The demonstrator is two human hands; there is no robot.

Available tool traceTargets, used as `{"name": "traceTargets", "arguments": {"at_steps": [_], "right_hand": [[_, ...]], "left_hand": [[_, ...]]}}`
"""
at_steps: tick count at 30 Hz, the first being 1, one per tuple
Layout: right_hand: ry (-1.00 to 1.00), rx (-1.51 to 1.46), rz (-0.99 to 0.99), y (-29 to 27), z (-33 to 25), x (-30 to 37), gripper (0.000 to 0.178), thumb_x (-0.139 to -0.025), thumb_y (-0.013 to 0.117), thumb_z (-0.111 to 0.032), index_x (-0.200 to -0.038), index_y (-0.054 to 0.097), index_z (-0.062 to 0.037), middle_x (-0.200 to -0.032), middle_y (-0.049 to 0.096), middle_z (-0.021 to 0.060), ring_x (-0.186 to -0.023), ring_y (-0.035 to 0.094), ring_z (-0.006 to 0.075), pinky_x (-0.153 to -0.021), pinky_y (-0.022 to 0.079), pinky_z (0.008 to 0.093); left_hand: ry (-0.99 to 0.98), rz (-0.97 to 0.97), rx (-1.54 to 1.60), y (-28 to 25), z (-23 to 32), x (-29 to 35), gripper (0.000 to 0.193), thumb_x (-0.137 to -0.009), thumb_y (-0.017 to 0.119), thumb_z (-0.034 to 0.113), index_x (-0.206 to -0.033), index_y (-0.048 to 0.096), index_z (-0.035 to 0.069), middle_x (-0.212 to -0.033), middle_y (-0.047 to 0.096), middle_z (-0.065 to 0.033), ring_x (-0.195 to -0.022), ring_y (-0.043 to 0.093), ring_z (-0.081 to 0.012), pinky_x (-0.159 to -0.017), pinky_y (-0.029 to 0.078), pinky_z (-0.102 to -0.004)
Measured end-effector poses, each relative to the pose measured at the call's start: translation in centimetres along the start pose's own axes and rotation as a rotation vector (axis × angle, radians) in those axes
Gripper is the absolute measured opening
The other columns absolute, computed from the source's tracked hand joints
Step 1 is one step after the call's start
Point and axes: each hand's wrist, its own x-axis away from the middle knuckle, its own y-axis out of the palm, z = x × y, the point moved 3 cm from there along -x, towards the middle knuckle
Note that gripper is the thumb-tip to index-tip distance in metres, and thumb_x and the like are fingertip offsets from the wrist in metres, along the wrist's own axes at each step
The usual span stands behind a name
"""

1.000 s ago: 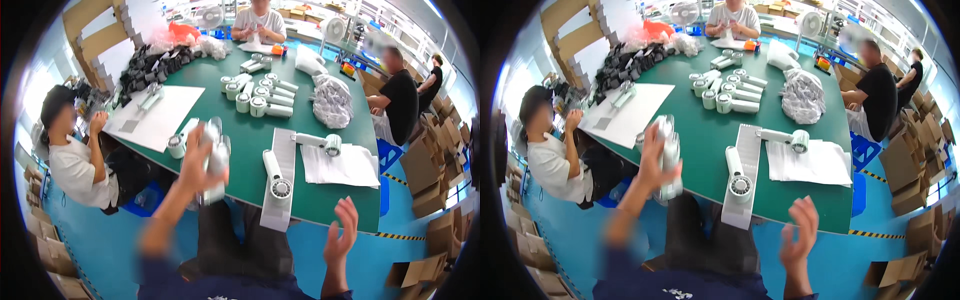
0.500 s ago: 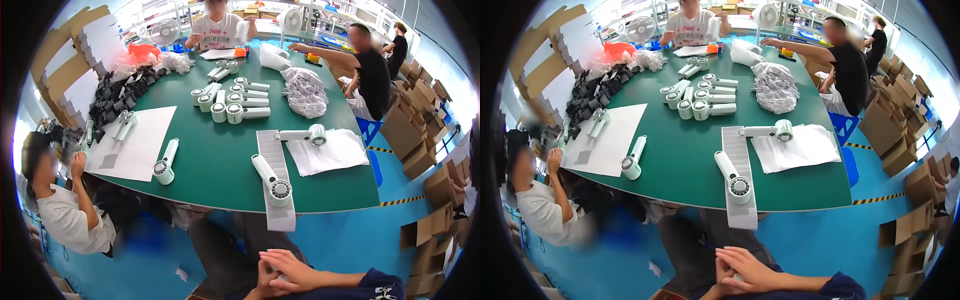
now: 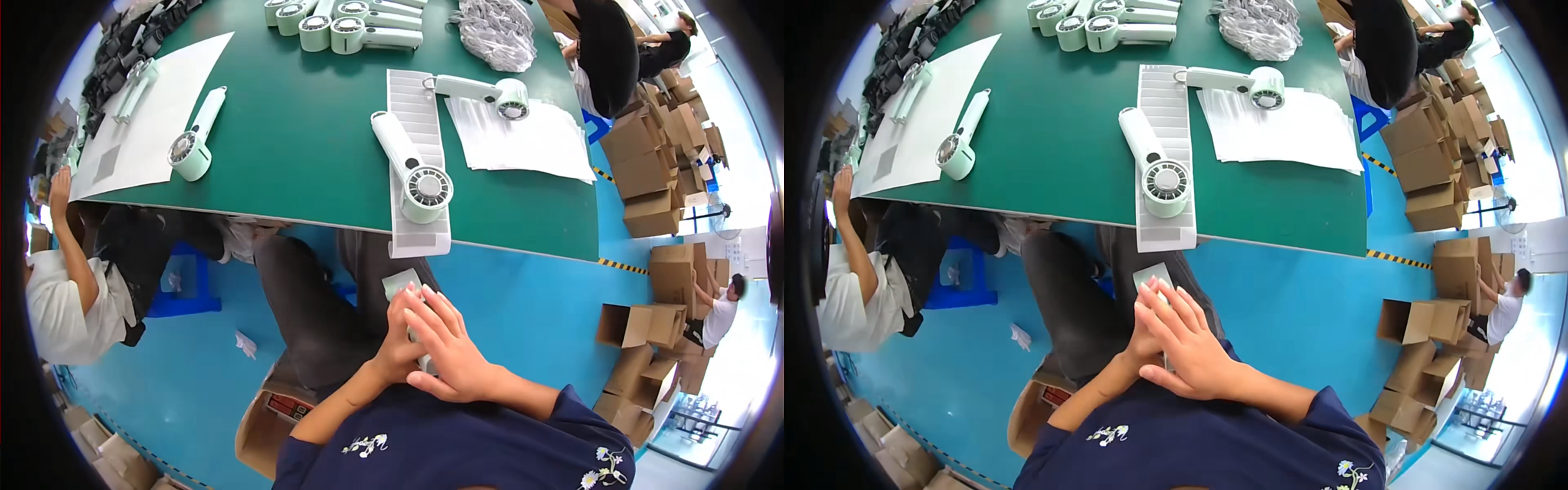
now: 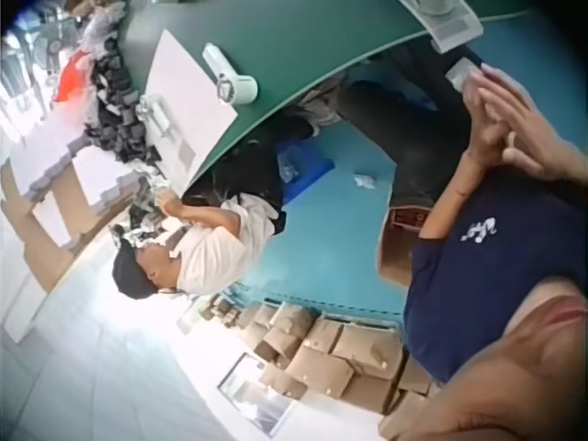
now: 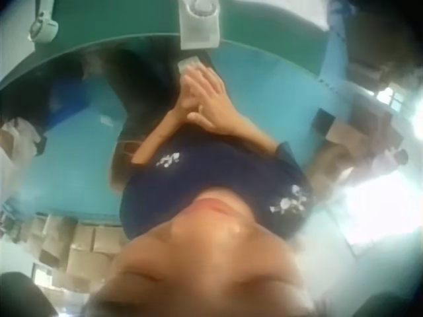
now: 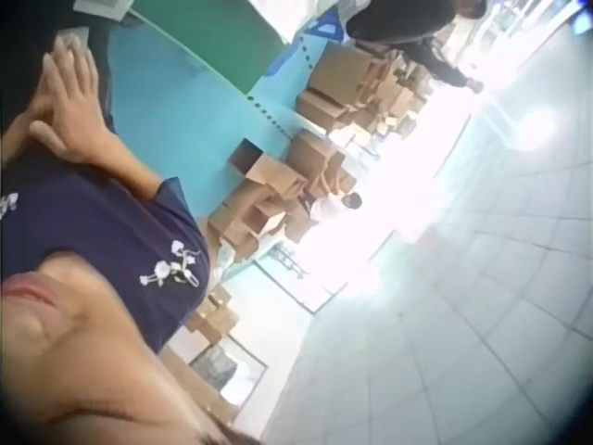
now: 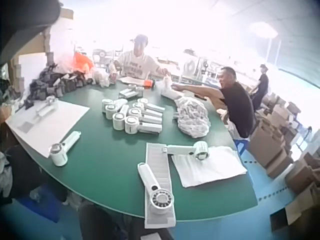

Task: Assembling components of portable neck fans at an electronics factory workbench.

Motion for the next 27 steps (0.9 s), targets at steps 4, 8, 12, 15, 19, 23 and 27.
{"name": "traceTargets", "arguments": {"at_steps": [4,8,12,15,19,23,27], "right_hand": [[-0.066,-0.480,0.123,-1.5,3.7,-0.7,0.061,-0.095,0.067,-0.021,-0.147,0.045,0.0029,-0.151,0.046,0.0250,-0.141,0.044,0.0415,-0.115,0.037,0.0463],[0.091,0.316,0.659,-2.6,8.9,-3.4,0.034,-0.080,0.077,-0.004,-0.114,0.072,-0.0073,-0.112,0.067,0.0072,-0.103,0.061,0.0284,-0.090,0.046,0.0410],[0.050,0.439,0.601,-2.0,9.8,-4.5,0.035,-0.079,0.080,-0.009,-0.113,0.073,-0.0114,-0.112,0.066,0.0015,-0.103,0.059,0.0248,-0.092,0.042,0.0405],[0.016,0.515,0.604,-1.8,9.9,-5.2,0.034,-0.078,0.080,-0.010,-0.111,0.074,-0.0129,-0.110,0.065,-0.0009,-0.102,0.059,0.0233,-0.090,0.042,0.0400],[-0.074,0.548,0.697,-1.3,10.7,-5.3,0.031,-0.074,0.080,-0.009,-0.105,0.076,-0.0138,-0.106,0.065,-0.0034,-0.099,0.060,0.0209,-0.088,0.042,0.0383],[-0.149,0.540,0.735,-0.9,11.2,-5.1,0.034,-0.066,0.085,-0.005,-0.099,0.077,-0.0133,-0.101,0.066,-0.0019,-0.095,0.062,0.0222,-0.084,0.044,0.0403],[-0.164,0.518,0.735,-1.0,11.0,-4.9,0.032,-0.066,0.084,-0.004,-0.096,0.077,-0.0126,-0.100,0.066,-0.0012,-0.096,0.062,0.0230,-0.084,0.045,0.0402]], "left_hand": [[0.051,0.044,-0.052,-0.4,-0.7,-1.5,0.053,-0.066,0.086,0.040,-0.112,0.077,0.014,-0.146,0.042,-0.0276,-0.132,0.044,-0.0425,-0.113,0.035,-0.0569],[0.025,0.037,-0.057,-1.0,-1.0,-3.8,0.061,-0.057,0.085,0.036,-0.114,0.078,0.015,-0.148,0.038,-0.0314,-0.119,0.048,-0.0406,-0.099,0.045,-0.0500],[-0.092,0.005,0.106,-1.3,-2.4,-5.1,0.067,-0.051,0.082,0.035,-0.115,0.077,0.016,-0.155,0.030,-0.0357,-0.111,0.054,-0.0397,-0.099,0.045,-0.0493],[-0.093,-0.074,0.119,-1.7,-2.6,-6.1,0.067,-0.053,0.080,0.032,-0.118,0.075,0.015,-0.156,0.029,-0.0377,-0.119,0.055,-0.0420,-0.103,0.045,-0.0498],[-0.125,-0.074,0.171,-2.6,-3.0,-7.7,0.062,-0.055,0.077,0.029,-0.116,0.075,0.012,-0.154,0.031,-0.0380,-0.135,0.047,-0.0502,-0.109,0.042,-0.0510],[-0.137,-0.088,0.195,-3.0,-3.4,-7.9,0.059,-0.055,0.076,0.025,-0.112,0.074,0.009,-0.150,0.036,-0.0363,-0.133,0.048,-0.0485,-0.107,0.044,-0.0504],[-0.149,-0.091,0.165,-3.2,-3.3,-8.3,0.057,-0.055,0.076,0.024,-0.109,0.073,0.006,-0.148,0.038,-0.0356,-0.130,0.050,-0.0473,-0.106,0.045,-0.0506]]}}
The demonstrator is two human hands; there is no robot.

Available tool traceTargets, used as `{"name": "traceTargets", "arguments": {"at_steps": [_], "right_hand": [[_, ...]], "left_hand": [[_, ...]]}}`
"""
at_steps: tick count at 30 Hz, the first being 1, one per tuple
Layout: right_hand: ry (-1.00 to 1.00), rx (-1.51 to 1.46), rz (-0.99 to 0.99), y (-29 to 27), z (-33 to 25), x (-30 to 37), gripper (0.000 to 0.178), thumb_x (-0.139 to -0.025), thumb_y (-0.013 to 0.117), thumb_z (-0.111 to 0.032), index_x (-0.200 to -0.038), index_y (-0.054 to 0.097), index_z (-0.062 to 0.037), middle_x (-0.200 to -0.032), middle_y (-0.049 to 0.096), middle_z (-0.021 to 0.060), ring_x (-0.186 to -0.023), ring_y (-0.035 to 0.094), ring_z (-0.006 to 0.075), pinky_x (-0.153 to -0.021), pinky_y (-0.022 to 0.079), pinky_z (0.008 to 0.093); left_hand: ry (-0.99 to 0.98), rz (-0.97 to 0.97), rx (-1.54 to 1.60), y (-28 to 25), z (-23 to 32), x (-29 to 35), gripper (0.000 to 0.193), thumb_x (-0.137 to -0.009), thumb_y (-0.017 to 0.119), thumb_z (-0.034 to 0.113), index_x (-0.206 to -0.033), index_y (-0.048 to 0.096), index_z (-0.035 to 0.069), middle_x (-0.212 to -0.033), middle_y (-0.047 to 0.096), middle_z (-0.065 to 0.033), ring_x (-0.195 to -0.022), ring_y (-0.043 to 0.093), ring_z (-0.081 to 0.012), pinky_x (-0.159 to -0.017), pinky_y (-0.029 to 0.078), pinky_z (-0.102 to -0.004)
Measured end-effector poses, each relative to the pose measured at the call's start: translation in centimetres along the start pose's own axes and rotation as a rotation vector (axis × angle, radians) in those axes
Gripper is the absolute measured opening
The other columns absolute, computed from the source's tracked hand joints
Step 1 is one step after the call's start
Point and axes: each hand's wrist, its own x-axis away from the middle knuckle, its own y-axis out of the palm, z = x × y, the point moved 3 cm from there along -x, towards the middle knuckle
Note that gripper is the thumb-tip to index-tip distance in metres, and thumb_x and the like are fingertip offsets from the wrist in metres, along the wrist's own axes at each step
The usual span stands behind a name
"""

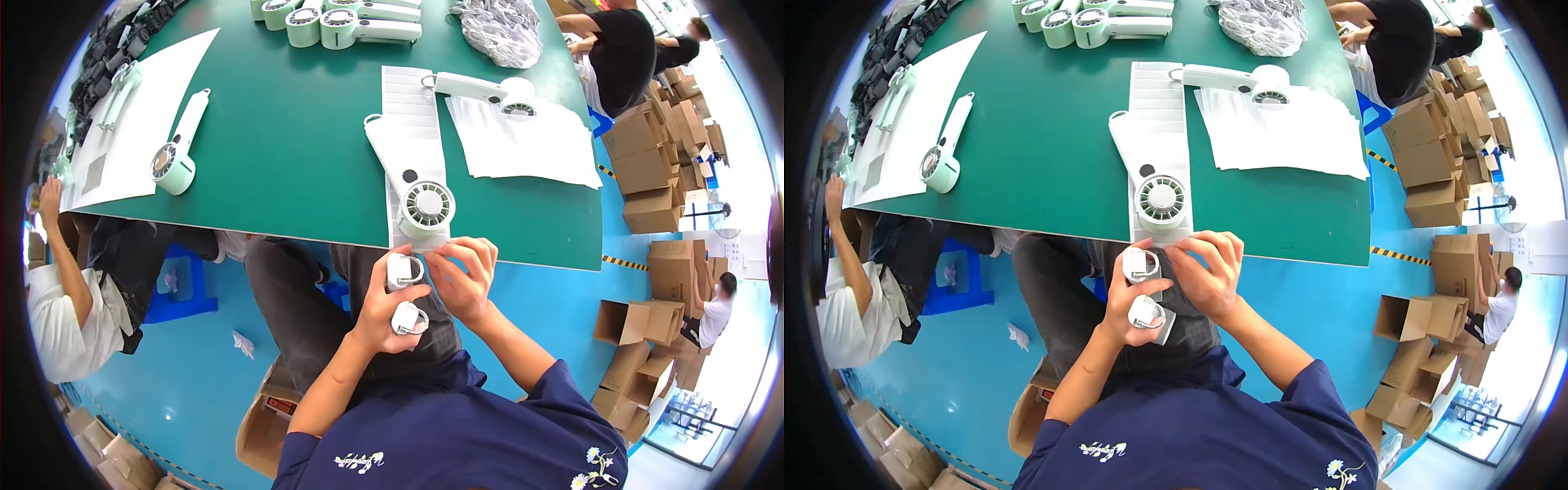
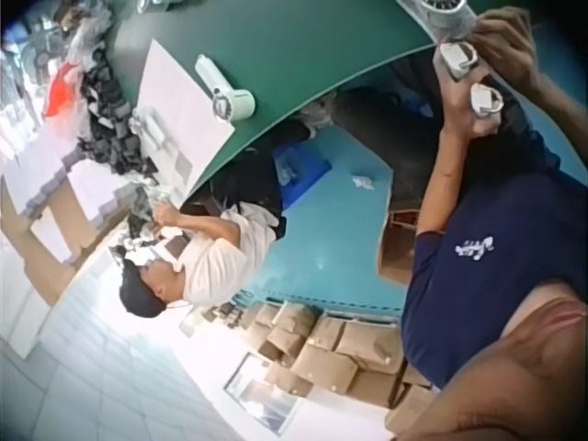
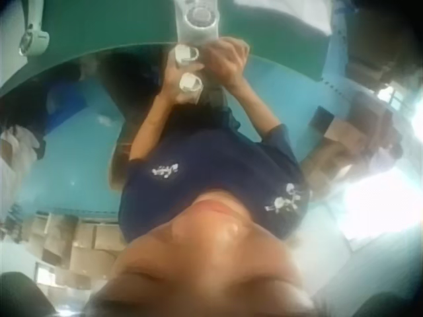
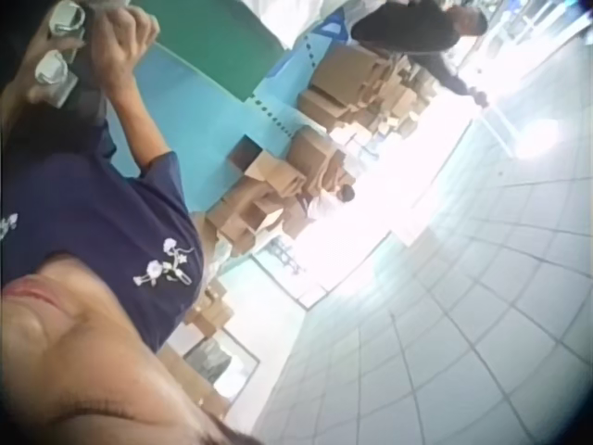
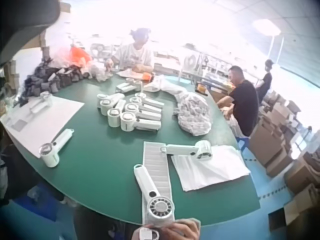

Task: Assembling components of portable neck fans at an electronics factory workbench.

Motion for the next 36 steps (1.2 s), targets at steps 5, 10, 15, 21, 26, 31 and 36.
{"name": "traceTargets", "arguments": {"at_steps": [5,10,15,21,26,31,36], "right_hand": [[0.139,-0.093,-0.039,-0.7,-0.8,0.4,0.029,-0.067,0.083,-0.001,-0.094,0.075,-0.0102,-0.099,0.066,0.0027,-0.099,0.062,0.0263,-0.089,0.046,0.0423],[0.265,-0.069,-0.065,-0.8,-0.9,-0.2,0.023,-0.073,0.082,-0.008,-0.094,0.074,-0.0119,-0.101,0.067,0.0018,-0.100,0.061,0.0255,-0.089,0.045,0.0407],[0.334,-0.047,-0.155,-0.7,-0.7,-1.7,0.021,-0.075,0.082,-0.009,-0.094,0.073,-0.0115,-0.101,0.066,0.0009,-0.098,0.059,0.0243,-0.088,0.043,0.0395],[0.262,-0.091,-0.108,-0.9,0.3,-0.2,0.022,-0.074,0.081,-0.007,-0.093,0.072,-0.0111,-0.100,0.066,0.0022,-0.097,0.060,0.0251,-0.086,0.043,0.0400],[0.276,-0.292,0.064,-2.7,-0.9,3.7,0.021,-0.076,0.078,0.002,-0.094,0.071,-0.0064,-0.098,0.064,0.0078,-0.095,0.062,0.0280,-0.087,0.049,0.0425],[0.857,-1.000,-0.190,-6.0,-0.9,-0.7,0.012,-0.091,0.070,0.004,-0.103,0.068,0.0033,-0.104,0.064,0.0113,-0.099,0.061,0.0180,-0.089,0.051,0.0322],[0.797,-0.950,-0.580,-6.0,-3.2,-2.3,0.011,-0.092,0.071,0.002,-0.103,0.069,0.0037,-0.100,0.066,0.0090,-0.090,0.062,0.0142,-0.083,0.051,0.0276]], "left_hand": [[0.008,0.002,-0.021,0.5,0.0,0.0,0.057,-0.055,0.077,0.023,-0.109,0.074,0.006,-0.146,0.039,-0.0344,-0.130,0.050,-0.0473,-0.106,0.045,-0.0507],[0.000,-0.018,-0.018,0.8,-0.2,0.2,0.059,-0.055,0.079,0.025,-0.110,0.075,0.007,-0.146,0.040,-0.0340,-0.130,0.050,-0.0470,-0.105,0.045,-0.0513],[0.068,-0.113,0.005,1.2,0.0,0.4,0.056,-0.055,0.082,0.028,-0.107,0.076,0.007,-0.149,0.039,-0.0341,-0.131,0.049,-0.0469,-0.106,0.044,-0.0507],[0.047,-0.093,0.005,1.3,0.4,-0.7,0.054,-0.056,0.081,0.024,-0.106,0.074,0.006,-0.149,0.040,-0.0333,-0.131,0.050,-0.0487,-0.108,0.042,-0.0507],[-0.006,-0.075,-0.025,1.0,0.0,0.3,0.056,-0.053,0.081,0.023,-0.107,0.074,0.007,-0.149,0.040,-0.0327,-0.128,0.052,-0.0473,-0.106,0.044,-0.0503],[0.091,-0.017,-0.017,2.7,-0.3,2.9,0.062,-0.049,0.085,0.026,-0.108,0.075,0.010,-0.142,0.044,-0.0288,-0.124,0.053,-0.0451,-0.103,0.046,-0.0516],[0.145,-0.011,-0.091,3.1,0.3,2.5,0.062,-0.048,0.088,0.031,-0.106,0.076,0.013,-0.138,0.048,-0.0270,-0.124,0.051,-0.0440,-0.101,0.045,-0.0511]]}}
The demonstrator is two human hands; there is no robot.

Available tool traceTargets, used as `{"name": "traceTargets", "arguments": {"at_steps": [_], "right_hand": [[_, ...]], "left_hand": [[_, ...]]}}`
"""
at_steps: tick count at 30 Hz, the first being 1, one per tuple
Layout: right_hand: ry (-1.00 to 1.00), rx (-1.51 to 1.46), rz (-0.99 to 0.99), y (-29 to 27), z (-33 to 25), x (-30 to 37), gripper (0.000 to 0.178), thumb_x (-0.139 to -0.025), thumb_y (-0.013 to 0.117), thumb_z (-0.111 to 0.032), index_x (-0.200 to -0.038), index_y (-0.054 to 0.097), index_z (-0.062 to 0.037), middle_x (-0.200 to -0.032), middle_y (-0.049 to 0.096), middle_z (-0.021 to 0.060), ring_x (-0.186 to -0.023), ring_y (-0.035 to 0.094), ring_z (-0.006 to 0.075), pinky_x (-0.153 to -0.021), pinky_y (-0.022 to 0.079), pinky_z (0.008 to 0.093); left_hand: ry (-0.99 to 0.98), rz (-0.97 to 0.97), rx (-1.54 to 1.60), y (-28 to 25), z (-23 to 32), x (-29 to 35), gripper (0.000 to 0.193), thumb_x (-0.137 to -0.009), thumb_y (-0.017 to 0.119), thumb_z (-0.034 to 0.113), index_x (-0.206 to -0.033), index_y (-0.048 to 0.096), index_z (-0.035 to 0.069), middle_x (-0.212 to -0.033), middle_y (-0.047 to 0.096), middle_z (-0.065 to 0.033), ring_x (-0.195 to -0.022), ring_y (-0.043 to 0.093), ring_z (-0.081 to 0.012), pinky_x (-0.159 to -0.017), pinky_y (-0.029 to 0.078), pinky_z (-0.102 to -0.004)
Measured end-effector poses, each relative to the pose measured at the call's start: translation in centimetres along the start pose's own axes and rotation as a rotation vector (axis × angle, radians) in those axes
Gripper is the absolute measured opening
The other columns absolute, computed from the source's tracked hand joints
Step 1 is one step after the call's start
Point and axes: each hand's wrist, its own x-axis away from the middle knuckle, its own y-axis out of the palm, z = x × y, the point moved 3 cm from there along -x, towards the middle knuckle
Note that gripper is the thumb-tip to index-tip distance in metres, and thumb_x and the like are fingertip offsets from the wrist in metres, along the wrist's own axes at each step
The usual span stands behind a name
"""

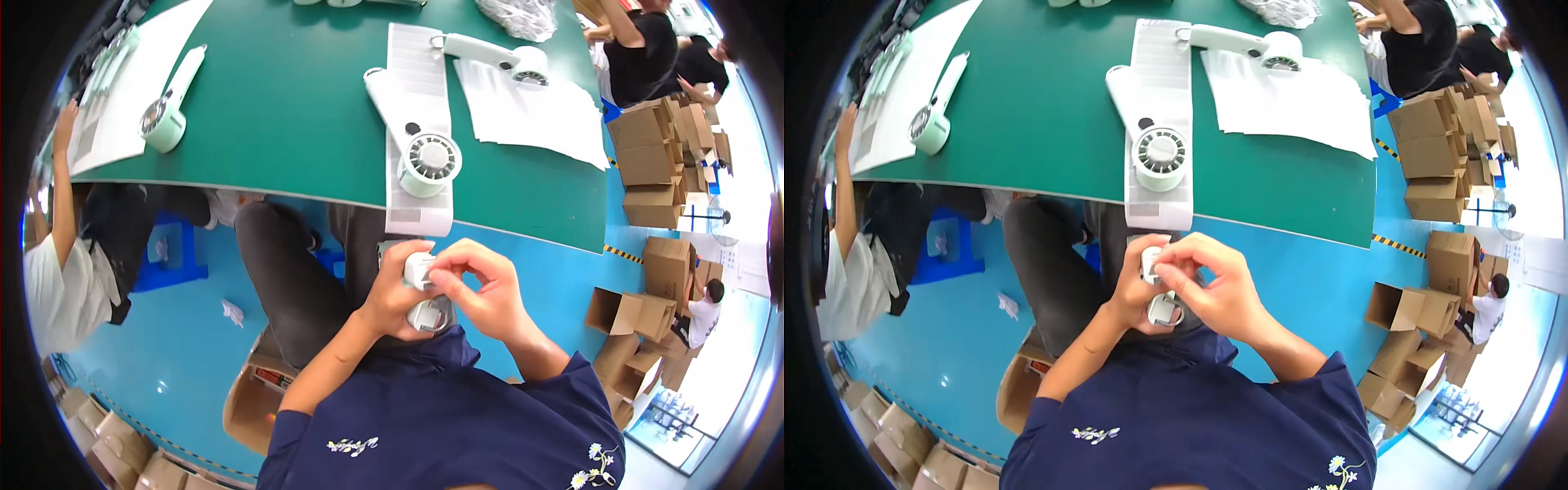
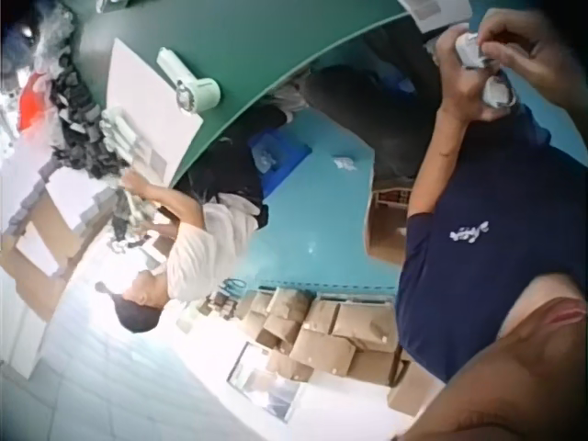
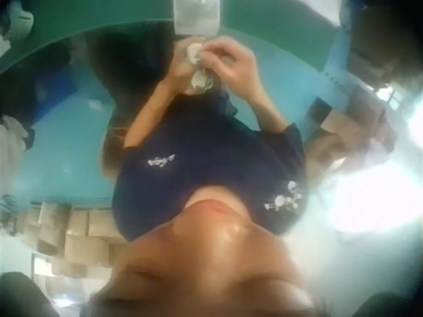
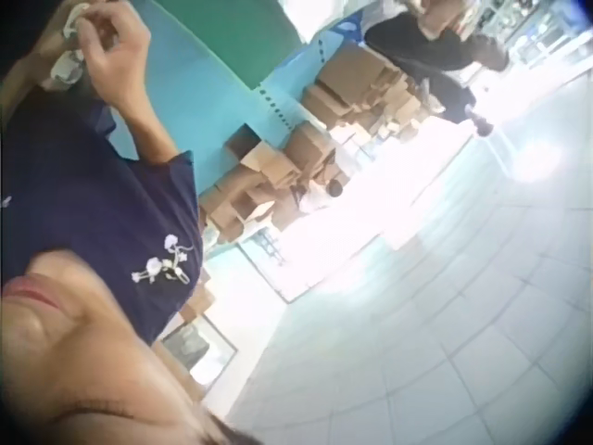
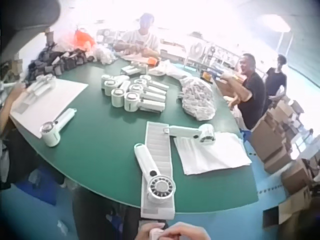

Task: Assembling components of portable neck fans at an electronics factory workbench.

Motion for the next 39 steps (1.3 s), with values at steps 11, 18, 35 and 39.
{"name": "traceTargets", "arguments": {"at_steps": [11,18,35,39], "right_hand": [[-0.090,0.200,0.048,0.4,-0.3,-0.9,0.009,-0.089,0.073,0.001,-0.098,0.071,0.0019,-0.092,0.067,0.0052,-0.076,0.056,0.0106,-0.070,0.046,0.0247],[-0.135,0.293,0.101,0.7,-0.8,-0.8,0.012,-0.086,0.074,0.004,-0.098,0.072,0.0010,-0.090,0.067,0.0051,-0.075,0.058,0.0107,-0.068,0.048,0.0245],[-0.203,0.470,0.155,1.1,-1.4,-0.5,0.015,-0.087,0.073,0.005,-0.101,0.070,0.0010,-0.092,0.065,0.0085,-0.074,0.063,0.0154,-0.067,0.053,0.0277],[-0.177,0.468,0.141,1.0,-1.4,-0.7,0.015,-0.087,0.072,0.005,-0.101,0.070,0.0014,-0.092,0.065,0.0085,-0.075,0.064,0.0149,-0.068,0.053,0.0271]], "left_hand": [[0.001,0.038,0.030,0.0,-0.2,-0.4,0.056,-0.048,0.089,0.031,-0.098,0.075,0.009,-0.135,0.050,-0.0270,-0.123,0.052,-0.0429,-0.100,0.044,-0.0499],[-0.007,0.029,0.044,0.2,-0.2,-0.5,0.057,-0.047,0.089,0.031,-0.098,0.075,0.009,-0.135,0.049,-0.0274,-0.122,0.052,-0.0433,-0.100,0.044,-0.0506],[-0.008,0.016,0.037,0.5,-0.5,-0.4,0.062,-0.045,0.089,0.031,-0.102,0.073,0.010,-0.136,0.049,-0.0269,-0.122,0.051,-0.0445,-0.100,0.043,-0.0515],[-0.013,0.022,0.035,0.4,-0.4,-0.5,0.063,-0.044,0.089,0.031,-0.102,0.074,0.010,-0.137,0.048,-0.0264,-0.122,0.051,-0.0445,-0.100,0.043,-0.0514]]}}
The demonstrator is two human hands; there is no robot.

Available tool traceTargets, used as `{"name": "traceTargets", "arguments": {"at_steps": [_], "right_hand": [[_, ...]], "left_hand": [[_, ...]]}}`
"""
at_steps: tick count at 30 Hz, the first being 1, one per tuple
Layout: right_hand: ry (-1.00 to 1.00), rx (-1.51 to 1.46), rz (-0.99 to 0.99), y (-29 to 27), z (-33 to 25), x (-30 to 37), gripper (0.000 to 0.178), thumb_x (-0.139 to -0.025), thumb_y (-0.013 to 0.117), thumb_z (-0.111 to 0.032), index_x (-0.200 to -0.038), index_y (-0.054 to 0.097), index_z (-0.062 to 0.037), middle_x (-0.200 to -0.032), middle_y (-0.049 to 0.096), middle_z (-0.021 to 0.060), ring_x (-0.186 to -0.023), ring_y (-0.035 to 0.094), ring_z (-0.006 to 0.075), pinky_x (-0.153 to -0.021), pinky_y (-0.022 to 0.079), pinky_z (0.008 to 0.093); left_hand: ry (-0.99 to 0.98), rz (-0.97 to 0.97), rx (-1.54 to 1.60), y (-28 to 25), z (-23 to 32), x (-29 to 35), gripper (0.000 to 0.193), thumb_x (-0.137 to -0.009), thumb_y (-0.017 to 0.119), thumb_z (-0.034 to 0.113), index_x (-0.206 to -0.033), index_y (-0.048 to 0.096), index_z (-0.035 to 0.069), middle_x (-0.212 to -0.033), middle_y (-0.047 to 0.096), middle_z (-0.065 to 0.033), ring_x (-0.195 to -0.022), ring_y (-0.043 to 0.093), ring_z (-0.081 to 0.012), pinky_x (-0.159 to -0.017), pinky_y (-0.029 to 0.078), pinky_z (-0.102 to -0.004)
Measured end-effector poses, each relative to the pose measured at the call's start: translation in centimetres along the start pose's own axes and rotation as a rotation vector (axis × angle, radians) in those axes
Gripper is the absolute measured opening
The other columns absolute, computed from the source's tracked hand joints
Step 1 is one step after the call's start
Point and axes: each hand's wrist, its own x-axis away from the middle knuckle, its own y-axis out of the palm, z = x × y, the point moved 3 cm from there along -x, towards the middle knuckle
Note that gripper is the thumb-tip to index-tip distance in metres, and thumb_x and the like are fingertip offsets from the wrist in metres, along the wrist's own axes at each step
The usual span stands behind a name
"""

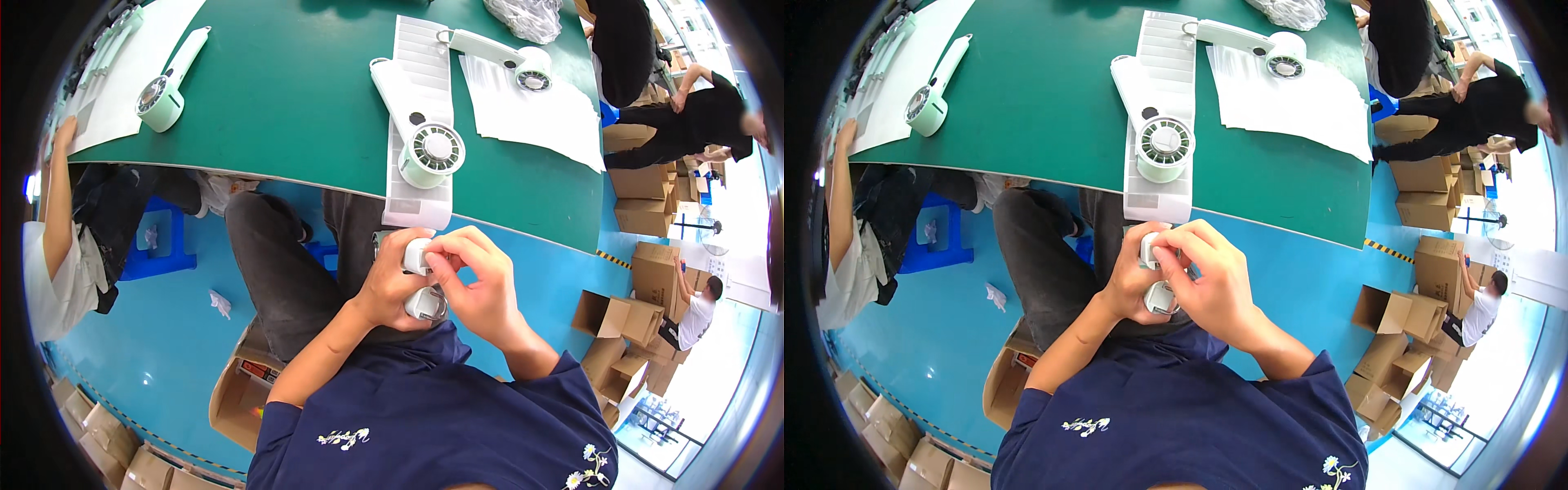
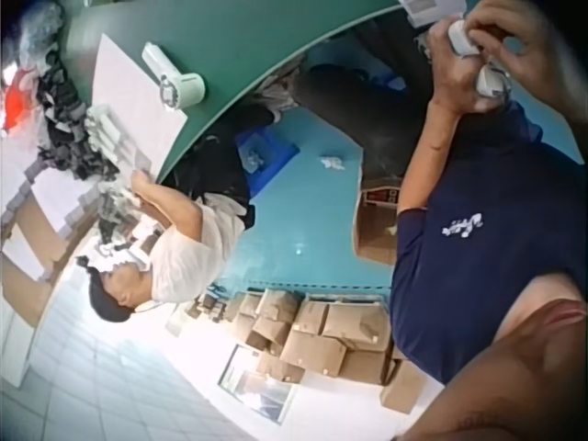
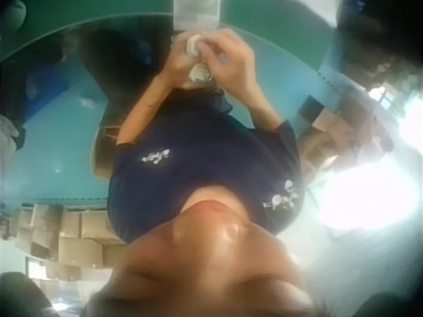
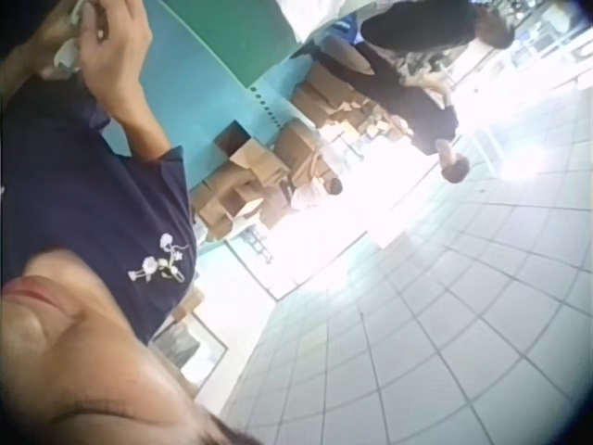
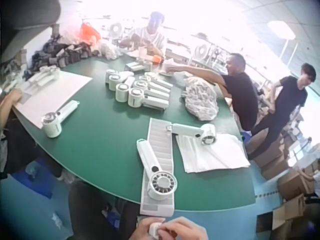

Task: Assembling components of portable neck fans at an electronics factory workbench.

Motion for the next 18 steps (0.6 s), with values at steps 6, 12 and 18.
{"name": "traceTargets", "arguments": {"at_steps": [6,12,18], "right_hand": [[0.035,-0.050,0.001,-0.08,0.22,-0.04,0.014,-0.087,0.072,0.006,-0.100,0.070,0.0018,-0.091,0.066,0.0079,-0.074,0.064,0.0131,-0.069,0.054,0.0260],[0.017,-0.015,0.003,0.22,-0.20,0.12,0.015,-0.085,0.075,0.005,-0.099,0.072,0.0013,-0.091,0.066,0.0080,-0.074,0.064,0.0135,-0.067,0.054,0.0264],[-0.107,0.077,0.093,0.46,-0.14,0.42,0.017,-0.083,0.077,0.006,-0.098,0.073,0.0000,-0.091,0.067,0.0082,-0.075,0.066,0.0155,-0.065,0.054,0.0290]], "left_hand": [[-0.005,-0.005,0.007,0.08,-0.15,0.07,0.065,-0.043,0.089,0.032,-0.102,0.074,0.010,-0.137,0.048,-0.0264,-0.123,0.050,-0.0443,-0.100,0.043,-0.0510],[-0.004,-0.017,-0.002,-0.11,0.07,0.22,0.064,-0.044,0.089,0.032,-0.103,0.074,0.011,-0.136,0.049,-0.0257,-0.123,0.051,-0.0429,-0.100,0.043,-0.0501],[-0.005,-0.001,-0.005,0.04,0.15,-0.18,0.059,-0.046,0.088,0.031,-0.100,0.074,0.010,-0.136,0.049,-0.0260,-0.123,0.051,-0.0427,-0.100,0.042,-0.0502]]}}
